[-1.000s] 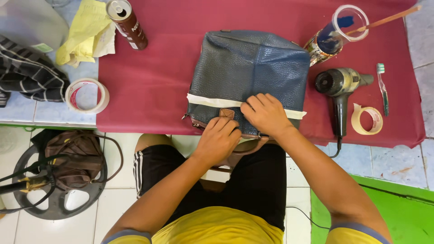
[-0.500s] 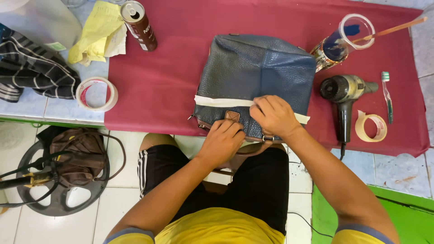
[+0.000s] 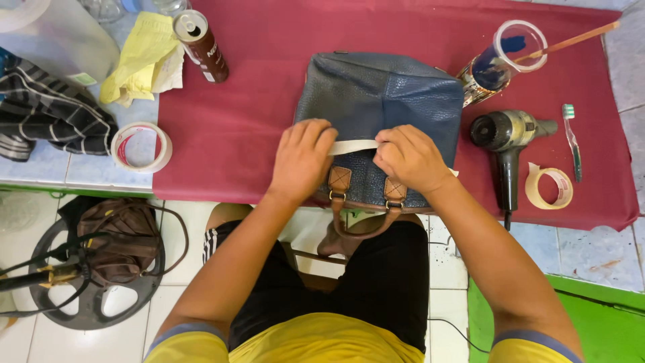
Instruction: The person applies masking tape across the front of a dark blue leather handbag, then folds and presses the tape along the edges and inside the bag. They smooth the tape with their fingers and use a small brush to press the edges down.
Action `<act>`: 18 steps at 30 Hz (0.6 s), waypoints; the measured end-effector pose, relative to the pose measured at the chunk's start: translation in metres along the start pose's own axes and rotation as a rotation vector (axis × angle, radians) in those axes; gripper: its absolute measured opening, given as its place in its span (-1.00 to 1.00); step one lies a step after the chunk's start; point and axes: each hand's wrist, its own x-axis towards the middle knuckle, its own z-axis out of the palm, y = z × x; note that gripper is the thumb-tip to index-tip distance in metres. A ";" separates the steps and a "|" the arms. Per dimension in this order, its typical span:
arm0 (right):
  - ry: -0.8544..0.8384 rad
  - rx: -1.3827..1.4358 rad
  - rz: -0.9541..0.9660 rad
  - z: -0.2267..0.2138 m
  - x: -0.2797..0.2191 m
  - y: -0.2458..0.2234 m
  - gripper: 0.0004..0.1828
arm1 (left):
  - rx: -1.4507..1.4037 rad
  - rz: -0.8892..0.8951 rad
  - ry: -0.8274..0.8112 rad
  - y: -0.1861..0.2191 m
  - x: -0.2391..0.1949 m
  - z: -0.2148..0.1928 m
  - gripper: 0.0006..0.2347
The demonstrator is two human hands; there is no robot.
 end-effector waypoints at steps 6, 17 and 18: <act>0.012 0.026 0.013 -0.001 0.007 -0.003 -0.71 | 0.145 0.100 0.105 -0.027 -0.007 0.045 -0.94; -0.191 -0.360 0.239 -0.023 -0.036 -0.034 -0.76 | 0.250 0.147 0.273 -0.018 -0.001 0.029 -0.85; -0.229 -0.410 0.297 -0.026 -0.038 -0.034 -0.65 | 0.266 0.150 0.285 -0.015 0.002 0.023 -0.84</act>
